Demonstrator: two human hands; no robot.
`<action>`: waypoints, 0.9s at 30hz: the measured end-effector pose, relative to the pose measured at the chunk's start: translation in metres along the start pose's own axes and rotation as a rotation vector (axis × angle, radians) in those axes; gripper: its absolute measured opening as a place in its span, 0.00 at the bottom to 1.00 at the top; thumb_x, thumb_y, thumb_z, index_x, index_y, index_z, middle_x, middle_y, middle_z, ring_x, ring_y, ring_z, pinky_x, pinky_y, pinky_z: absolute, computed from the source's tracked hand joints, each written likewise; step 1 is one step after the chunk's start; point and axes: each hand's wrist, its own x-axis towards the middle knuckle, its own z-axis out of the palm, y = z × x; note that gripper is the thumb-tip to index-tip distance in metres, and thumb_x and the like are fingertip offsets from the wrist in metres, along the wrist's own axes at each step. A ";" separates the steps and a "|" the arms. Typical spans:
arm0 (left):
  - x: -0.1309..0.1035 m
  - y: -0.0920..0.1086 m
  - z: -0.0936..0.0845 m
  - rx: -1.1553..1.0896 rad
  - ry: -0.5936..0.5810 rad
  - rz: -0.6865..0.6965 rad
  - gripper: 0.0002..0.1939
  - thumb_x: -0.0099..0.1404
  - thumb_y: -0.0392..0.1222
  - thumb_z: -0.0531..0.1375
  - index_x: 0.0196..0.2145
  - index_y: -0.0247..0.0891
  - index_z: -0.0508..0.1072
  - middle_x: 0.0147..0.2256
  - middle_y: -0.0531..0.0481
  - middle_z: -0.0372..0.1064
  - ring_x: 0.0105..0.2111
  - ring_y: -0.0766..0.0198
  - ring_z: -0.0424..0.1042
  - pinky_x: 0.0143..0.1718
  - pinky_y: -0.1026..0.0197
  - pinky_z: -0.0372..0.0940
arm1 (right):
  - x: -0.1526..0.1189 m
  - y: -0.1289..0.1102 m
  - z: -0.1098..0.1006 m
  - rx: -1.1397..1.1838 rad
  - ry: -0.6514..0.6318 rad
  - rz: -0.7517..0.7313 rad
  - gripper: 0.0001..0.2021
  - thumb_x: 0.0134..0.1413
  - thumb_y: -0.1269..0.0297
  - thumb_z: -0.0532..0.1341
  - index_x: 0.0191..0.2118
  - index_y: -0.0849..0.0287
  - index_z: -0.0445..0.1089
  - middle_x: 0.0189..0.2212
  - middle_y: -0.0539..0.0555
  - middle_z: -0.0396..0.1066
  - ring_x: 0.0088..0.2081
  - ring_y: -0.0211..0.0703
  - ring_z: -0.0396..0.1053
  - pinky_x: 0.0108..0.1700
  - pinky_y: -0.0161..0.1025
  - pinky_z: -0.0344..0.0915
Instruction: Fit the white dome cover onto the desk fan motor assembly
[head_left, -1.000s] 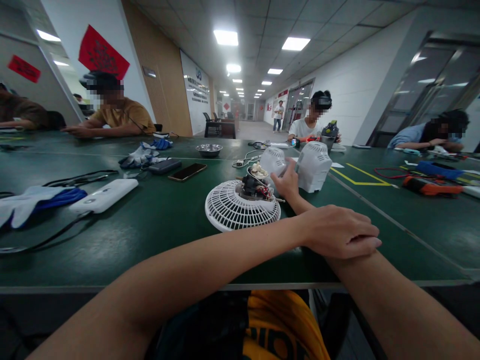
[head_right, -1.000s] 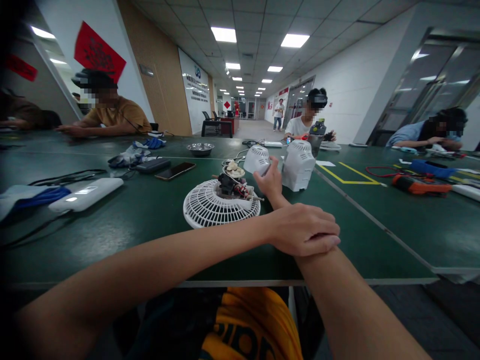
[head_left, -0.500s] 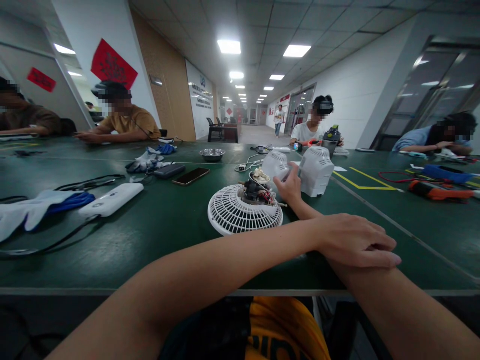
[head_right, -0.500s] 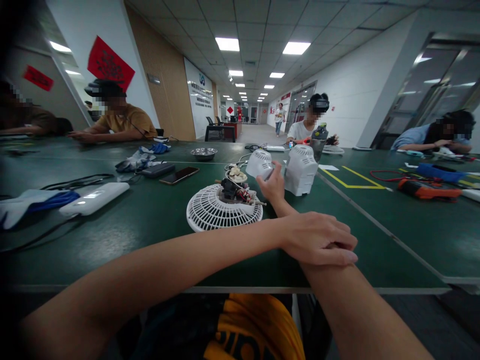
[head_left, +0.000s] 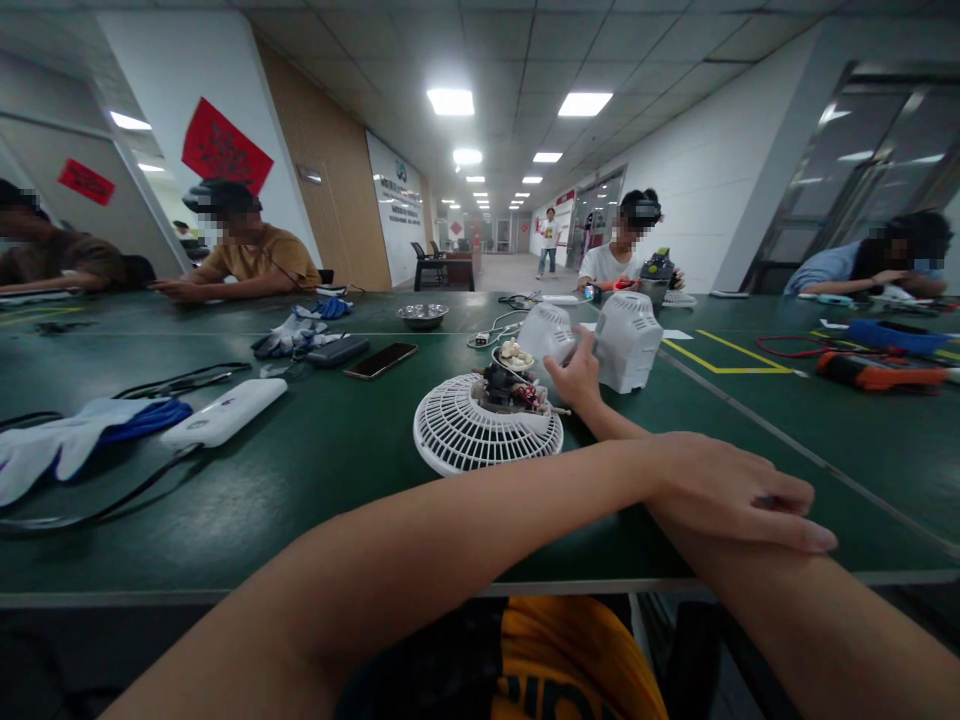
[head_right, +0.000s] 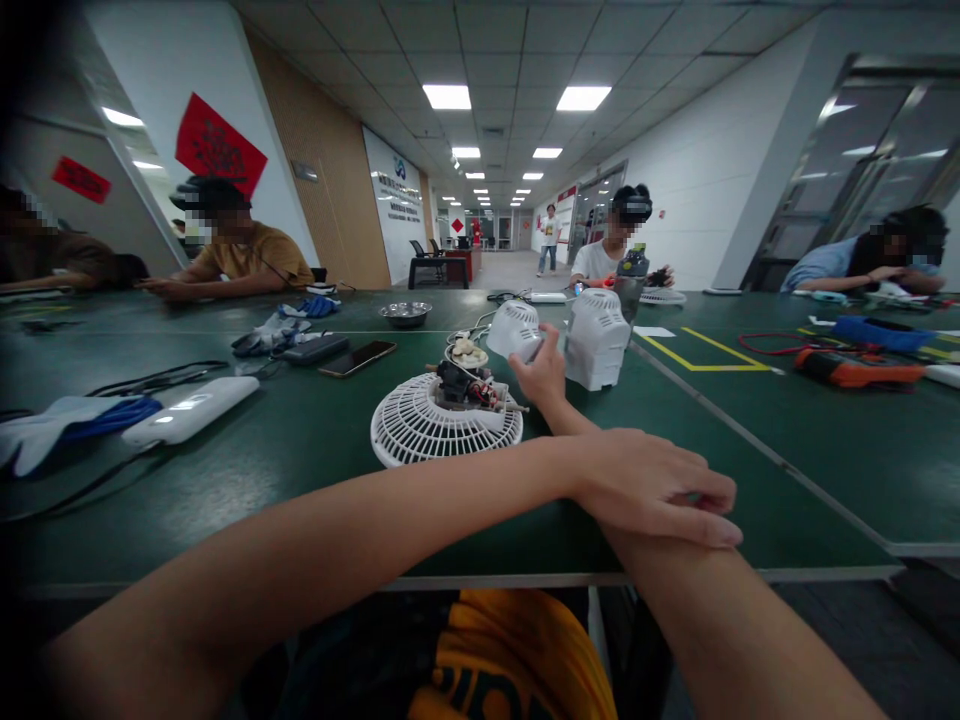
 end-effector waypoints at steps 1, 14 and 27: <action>-0.001 -0.007 -0.001 0.009 -0.016 -0.015 0.19 0.70 0.60 0.51 0.33 0.44 0.68 0.41 0.44 0.74 0.43 0.52 0.73 0.44 0.51 0.64 | 0.000 0.001 0.000 0.003 0.005 0.004 0.34 0.50 0.53 0.62 0.61 0.55 0.54 0.39 0.59 0.71 0.38 0.58 0.70 0.49 0.59 0.64; 0.011 0.032 0.008 0.107 -0.019 0.080 0.13 0.71 0.55 0.52 0.35 0.45 0.65 0.48 0.43 0.73 0.47 0.52 0.71 0.49 0.49 0.63 | 0.000 0.003 0.001 0.012 0.007 0.006 0.33 0.49 0.54 0.62 0.60 0.55 0.54 0.39 0.59 0.71 0.39 0.59 0.70 0.49 0.59 0.65; 0.003 0.014 0.005 0.140 -0.060 -0.145 0.25 0.71 0.64 0.40 0.38 0.43 0.66 0.52 0.43 0.70 0.50 0.47 0.68 0.45 0.46 0.59 | 0.002 0.002 0.003 -0.057 0.036 0.016 0.33 0.49 0.57 0.61 0.60 0.58 0.53 0.37 0.57 0.70 0.36 0.55 0.69 0.45 0.55 0.67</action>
